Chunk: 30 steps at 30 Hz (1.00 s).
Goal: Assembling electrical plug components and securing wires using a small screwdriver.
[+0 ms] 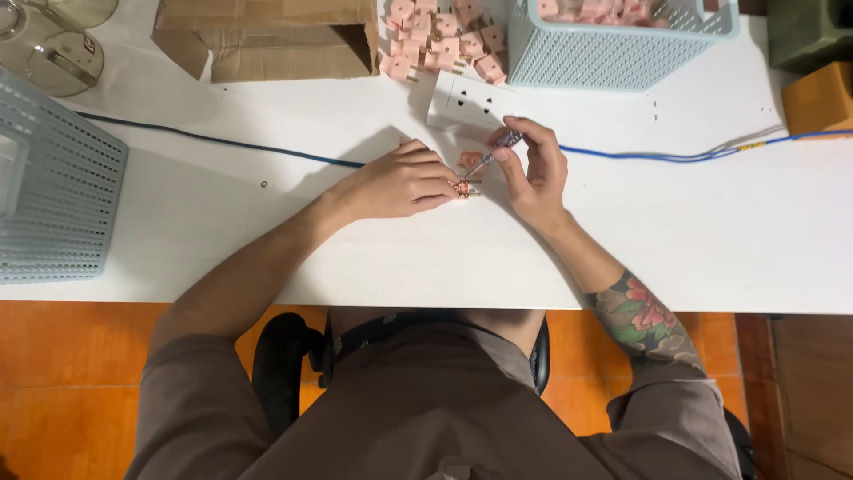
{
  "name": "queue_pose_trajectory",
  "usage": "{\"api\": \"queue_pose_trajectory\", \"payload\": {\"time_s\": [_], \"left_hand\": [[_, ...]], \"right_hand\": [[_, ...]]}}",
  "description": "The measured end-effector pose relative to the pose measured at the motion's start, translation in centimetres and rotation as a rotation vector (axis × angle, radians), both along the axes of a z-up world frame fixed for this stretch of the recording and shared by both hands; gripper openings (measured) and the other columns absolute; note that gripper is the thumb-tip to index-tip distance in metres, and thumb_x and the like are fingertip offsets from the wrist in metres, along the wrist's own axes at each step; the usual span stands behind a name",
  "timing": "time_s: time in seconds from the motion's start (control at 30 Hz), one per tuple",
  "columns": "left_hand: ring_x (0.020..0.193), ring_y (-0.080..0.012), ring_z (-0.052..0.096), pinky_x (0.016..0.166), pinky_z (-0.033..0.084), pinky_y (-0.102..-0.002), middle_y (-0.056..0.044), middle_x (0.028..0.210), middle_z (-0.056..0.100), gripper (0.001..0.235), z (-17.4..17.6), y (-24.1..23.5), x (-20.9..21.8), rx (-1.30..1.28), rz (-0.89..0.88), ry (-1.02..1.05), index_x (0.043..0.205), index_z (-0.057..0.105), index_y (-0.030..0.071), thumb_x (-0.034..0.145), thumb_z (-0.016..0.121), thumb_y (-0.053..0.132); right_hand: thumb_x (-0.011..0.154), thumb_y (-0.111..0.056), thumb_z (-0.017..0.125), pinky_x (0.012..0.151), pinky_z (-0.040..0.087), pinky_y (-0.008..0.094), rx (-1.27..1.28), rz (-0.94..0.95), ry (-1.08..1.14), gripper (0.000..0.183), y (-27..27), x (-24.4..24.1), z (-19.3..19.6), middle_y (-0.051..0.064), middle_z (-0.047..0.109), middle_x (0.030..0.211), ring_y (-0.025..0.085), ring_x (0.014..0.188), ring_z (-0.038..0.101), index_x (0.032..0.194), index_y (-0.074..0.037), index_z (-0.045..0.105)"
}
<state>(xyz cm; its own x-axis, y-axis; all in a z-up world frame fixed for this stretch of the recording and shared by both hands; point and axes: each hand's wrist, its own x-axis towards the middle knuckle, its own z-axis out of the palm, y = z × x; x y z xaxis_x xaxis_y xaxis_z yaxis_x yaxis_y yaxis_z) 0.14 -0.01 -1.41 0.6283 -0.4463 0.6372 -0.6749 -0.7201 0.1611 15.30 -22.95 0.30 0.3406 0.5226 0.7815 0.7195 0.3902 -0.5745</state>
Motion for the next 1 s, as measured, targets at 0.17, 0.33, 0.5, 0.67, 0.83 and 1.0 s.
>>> {"api": "queue_pose_trajectory", "payload": {"time_s": [0.17,0.33,0.5,0.67,0.83,1.0], "left_hand": [[0.104,-0.0172,0.075,0.094,0.053,-0.036,0.003,0.112,0.079,0.009,0.55,0.07,-0.26,0.015,0.016,-0.008,0.108,0.081,0.018,0.115,0.075,0.021],[0.106,-0.0183,0.075,0.094,0.053,-0.037,0.0,0.113,0.079,0.008,0.43,0.14,-0.15,0.003,0.001,0.009,0.11,0.08,0.017,0.115,0.074,0.02],[0.106,-0.0187,0.076,0.094,0.053,-0.037,-0.001,0.113,0.08,0.011,0.92,0.2,-0.27,-0.004,0.013,0.03,0.107,0.08,0.016,0.116,0.075,0.02],[0.107,-0.0183,0.075,0.095,0.052,-0.037,0.001,0.114,0.079,0.009,0.71,0.19,-0.33,-0.011,0.021,0.03,0.11,0.079,0.017,0.116,0.074,0.02],[0.107,-0.018,0.074,0.095,0.052,-0.036,0.002,0.115,0.079,0.007,0.69,0.24,-0.09,-0.01,0.027,0.034,0.111,0.079,0.018,0.116,0.074,0.018],[0.107,-0.0175,0.074,0.096,0.052,-0.036,0.003,0.114,0.079,0.008,0.43,0.3,-0.05,0.002,0.04,0.033,0.111,0.079,0.019,0.116,0.074,0.02]], "right_hand": [[0.114,0.002,0.069,0.103,0.06,0.052,-0.016,0.032,0.006,0.038,0.06,0.03,-0.63,0.021,0.078,0.113,0.037,0.108,0.08,0.149,0.012,0.058],[0.113,0.004,0.07,0.104,0.06,0.054,-0.032,0.029,-0.007,0.036,0.11,-0.13,-0.59,0.022,0.079,0.112,0.037,0.106,0.08,0.146,0.012,0.06],[0.111,0.001,0.074,0.098,0.061,0.054,-0.026,0.018,-0.05,0.036,0.43,-0.18,-0.11,0.023,0.081,0.111,0.038,0.103,0.079,0.145,0.012,0.065],[0.113,0.003,0.071,0.099,0.06,0.052,-0.015,0.042,-0.038,0.036,0.53,-0.05,-0.7,0.022,0.08,0.112,0.038,0.104,0.079,0.147,0.011,0.062],[0.113,0.004,0.069,0.099,0.061,0.052,-0.008,0.032,-0.026,0.036,0.44,0.26,-0.74,0.022,0.08,0.113,0.036,0.105,0.079,0.147,0.011,0.061],[0.113,0.003,0.069,0.102,0.059,0.051,-0.017,0.055,-0.017,0.037,0.32,0.4,-0.85,0.022,0.08,0.113,0.037,0.107,0.079,0.148,0.011,0.061]]}}
